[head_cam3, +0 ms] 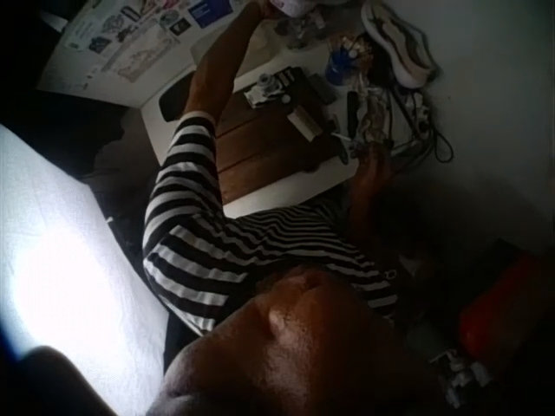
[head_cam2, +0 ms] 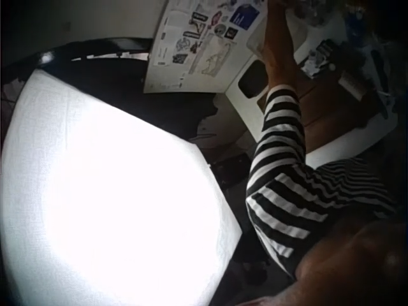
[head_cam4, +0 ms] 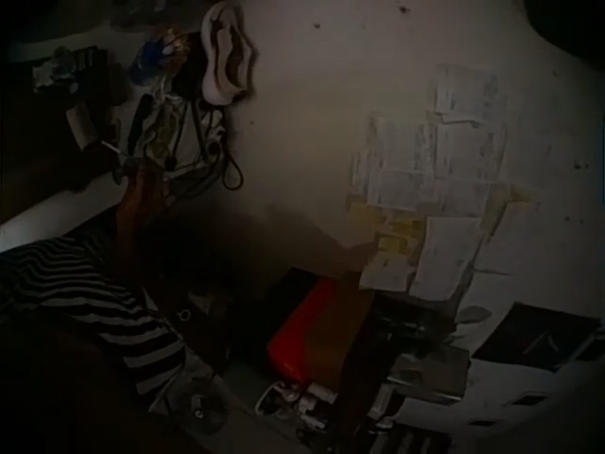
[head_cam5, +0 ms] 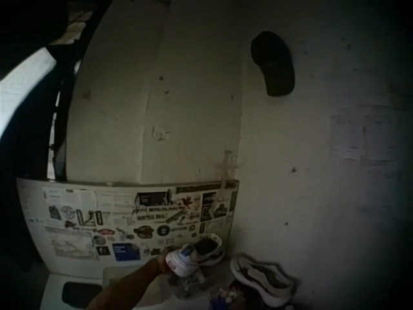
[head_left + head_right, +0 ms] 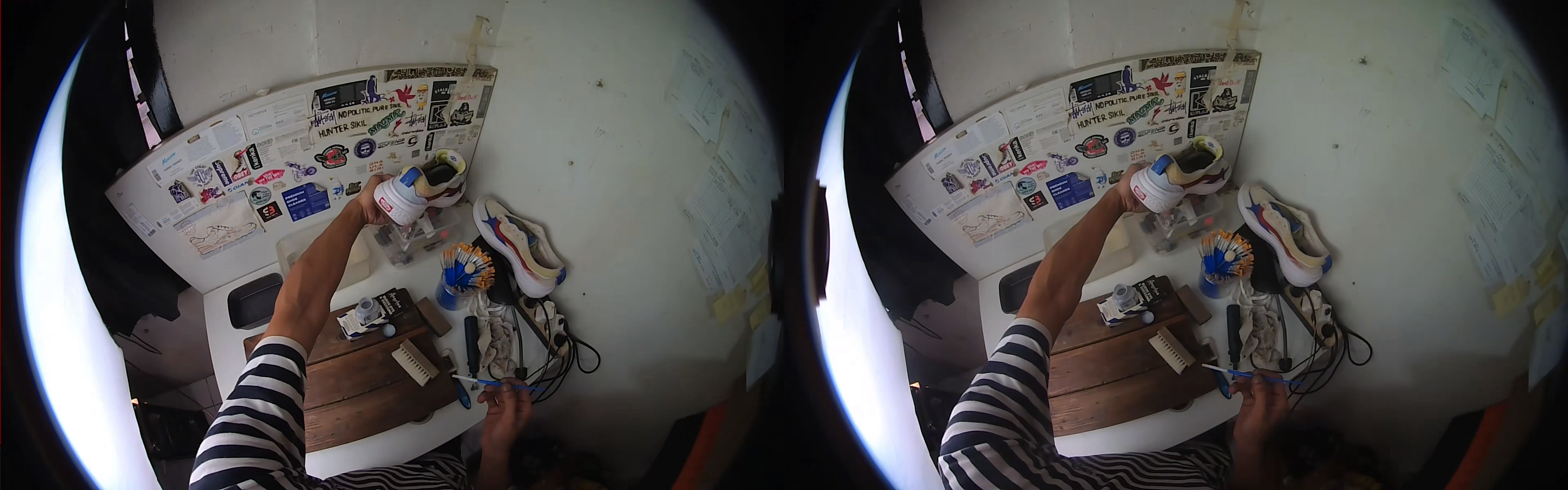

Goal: The recorder is using a fine paintbrush to apply white paint or restoration liquid to the midsole of a sneaker.

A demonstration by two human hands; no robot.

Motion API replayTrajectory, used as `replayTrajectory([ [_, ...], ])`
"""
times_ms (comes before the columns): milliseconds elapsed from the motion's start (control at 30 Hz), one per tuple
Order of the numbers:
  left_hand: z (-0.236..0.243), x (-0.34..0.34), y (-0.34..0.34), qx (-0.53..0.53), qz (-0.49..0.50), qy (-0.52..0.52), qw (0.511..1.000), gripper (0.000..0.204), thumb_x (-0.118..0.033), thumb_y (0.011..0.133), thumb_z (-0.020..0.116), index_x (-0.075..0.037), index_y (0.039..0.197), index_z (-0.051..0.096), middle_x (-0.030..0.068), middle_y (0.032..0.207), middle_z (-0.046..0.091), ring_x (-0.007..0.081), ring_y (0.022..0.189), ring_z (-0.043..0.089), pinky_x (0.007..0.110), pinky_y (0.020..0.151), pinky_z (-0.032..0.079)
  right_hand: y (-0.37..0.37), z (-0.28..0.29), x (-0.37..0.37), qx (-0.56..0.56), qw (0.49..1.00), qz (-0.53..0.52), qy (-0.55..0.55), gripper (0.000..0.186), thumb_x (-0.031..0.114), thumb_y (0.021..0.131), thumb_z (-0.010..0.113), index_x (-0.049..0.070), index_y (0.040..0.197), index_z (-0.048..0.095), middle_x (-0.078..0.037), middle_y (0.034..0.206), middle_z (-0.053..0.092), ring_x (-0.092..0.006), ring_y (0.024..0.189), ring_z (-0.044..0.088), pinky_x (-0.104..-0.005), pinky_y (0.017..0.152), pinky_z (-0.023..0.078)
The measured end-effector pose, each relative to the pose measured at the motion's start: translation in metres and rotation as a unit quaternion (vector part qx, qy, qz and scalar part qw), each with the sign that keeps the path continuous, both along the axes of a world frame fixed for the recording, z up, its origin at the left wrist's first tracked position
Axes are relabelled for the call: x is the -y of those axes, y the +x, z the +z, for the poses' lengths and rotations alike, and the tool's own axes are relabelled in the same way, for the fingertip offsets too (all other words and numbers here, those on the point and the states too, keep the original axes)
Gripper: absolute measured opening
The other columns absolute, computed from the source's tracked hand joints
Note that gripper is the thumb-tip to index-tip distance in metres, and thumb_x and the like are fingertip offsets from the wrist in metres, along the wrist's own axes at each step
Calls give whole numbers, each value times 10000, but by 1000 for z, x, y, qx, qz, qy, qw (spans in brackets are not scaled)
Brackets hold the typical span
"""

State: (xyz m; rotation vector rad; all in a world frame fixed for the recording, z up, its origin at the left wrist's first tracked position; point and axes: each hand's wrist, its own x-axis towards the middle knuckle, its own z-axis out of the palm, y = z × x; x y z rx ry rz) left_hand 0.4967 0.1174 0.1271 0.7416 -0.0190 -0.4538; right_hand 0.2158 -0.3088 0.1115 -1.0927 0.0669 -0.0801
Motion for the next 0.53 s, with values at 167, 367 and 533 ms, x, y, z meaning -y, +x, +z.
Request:
replayTrajectory([
  [167,9,14,-2,-10,-28,-19,999,615,-431,934,276,20,1330,408,249,1247,524,420,1079,563,577,872,479,5,4,2,-12,1000,-21,-5,134,81,904,533,-7,1005,525,-120,756,618,-168,683,614,-319,577,505],
  [367,9,-11,-3,-62,48,14,997,630,-441,926,323,49,1311,415,253,1274,510,417,1122,539,569,979,398,7,2,3,0,1000,-27,3,137,78,904,528,-14,1004,522,-121,742,617,-164,655,606,-314,580,508],
  [533,9,-12,-6,-165,178,65,968,674,-497,903,326,14,1333,411,211,1299,515,389,1166,521,578,1003,362,4,3,4,15,1000,-17,7,146,87,904,534,-13,1010,524,-120,746,621,-166,663,610,-312,590,513],
])
